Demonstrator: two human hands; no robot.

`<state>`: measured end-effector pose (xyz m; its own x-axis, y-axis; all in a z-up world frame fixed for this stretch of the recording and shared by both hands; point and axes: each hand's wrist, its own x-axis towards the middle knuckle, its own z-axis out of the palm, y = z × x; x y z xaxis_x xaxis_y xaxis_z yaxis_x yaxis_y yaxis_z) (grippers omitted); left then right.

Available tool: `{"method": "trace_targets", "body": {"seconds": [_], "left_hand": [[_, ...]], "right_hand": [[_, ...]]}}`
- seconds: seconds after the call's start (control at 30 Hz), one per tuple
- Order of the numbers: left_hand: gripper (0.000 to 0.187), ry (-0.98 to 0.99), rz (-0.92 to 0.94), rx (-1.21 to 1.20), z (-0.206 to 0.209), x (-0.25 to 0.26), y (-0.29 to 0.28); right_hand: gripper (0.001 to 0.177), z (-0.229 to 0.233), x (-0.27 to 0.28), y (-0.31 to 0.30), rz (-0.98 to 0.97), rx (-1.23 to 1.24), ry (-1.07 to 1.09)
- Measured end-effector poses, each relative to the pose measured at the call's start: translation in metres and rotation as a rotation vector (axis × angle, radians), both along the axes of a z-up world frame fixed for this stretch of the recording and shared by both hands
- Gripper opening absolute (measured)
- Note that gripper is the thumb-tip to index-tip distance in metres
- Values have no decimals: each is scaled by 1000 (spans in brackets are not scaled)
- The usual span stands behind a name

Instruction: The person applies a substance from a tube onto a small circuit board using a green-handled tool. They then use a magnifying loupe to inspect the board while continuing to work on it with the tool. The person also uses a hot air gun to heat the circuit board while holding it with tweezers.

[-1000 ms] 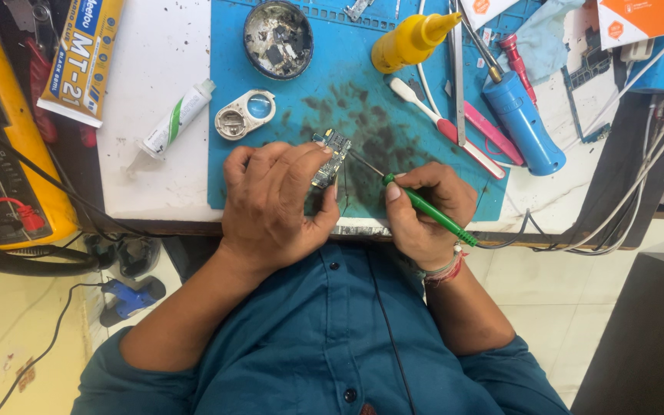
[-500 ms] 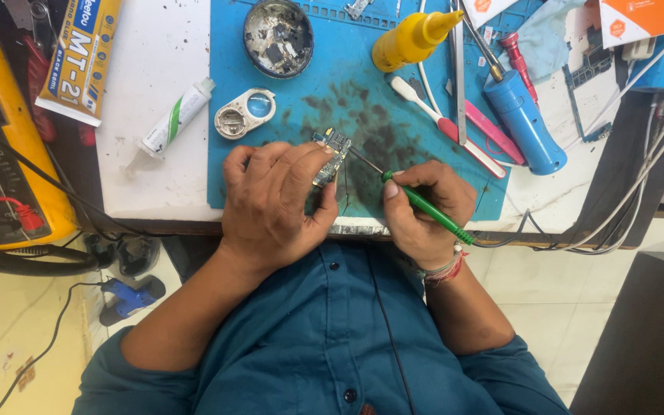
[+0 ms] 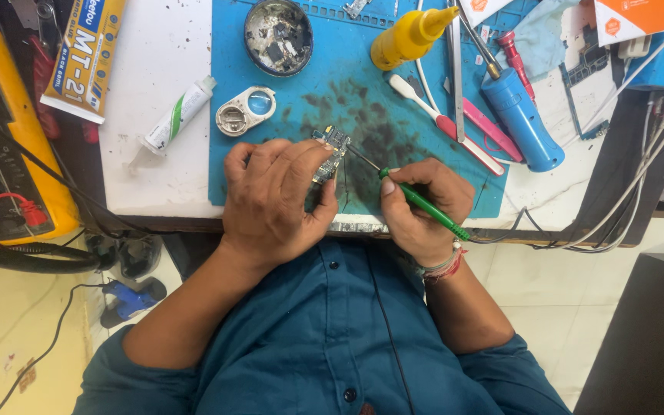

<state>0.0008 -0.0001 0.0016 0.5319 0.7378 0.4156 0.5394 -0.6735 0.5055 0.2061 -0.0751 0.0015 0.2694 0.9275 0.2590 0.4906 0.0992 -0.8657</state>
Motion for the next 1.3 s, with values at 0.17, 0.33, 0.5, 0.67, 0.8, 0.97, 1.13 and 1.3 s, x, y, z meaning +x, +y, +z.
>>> {"method": "trace_targets", "body": {"seconds": [0.17, 0.33, 0.5, 0.67, 0.8, 0.97, 1.13, 1.3], "left_hand": [[46, 6, 5, 9, -1, 0, -1], [46, 9, 38, 33, -1, 2, -2], [45, -2, 55, 34, -3, 3, -3], [47, -155, -20, 22, -7, -3, -10], [33, -436, -264, -359, -11, -15, -37], [39, -144, -546, -935, -20, -35, -43], [79, 366, -565, -1346, -67, -16, -35], [85, 280, -625, -1292, -109, 23, -28]], "right_hand": [[9, -7, 1, -4, -34, 48, 37], [8, 12, 1, -7, -136, 15, -125], [4, 33, 23, -25, -5, -86, -122], [12, 21, 71, -50, -358, 235, 221], [20, 12, 158, -62, -658, 461, 221], [42, 7, 267, -68, -808, 410, 249], [39, 9, 324, -18, -794, 372, 404], [35, 32, 333, 35, -808, 348, 649]]}}
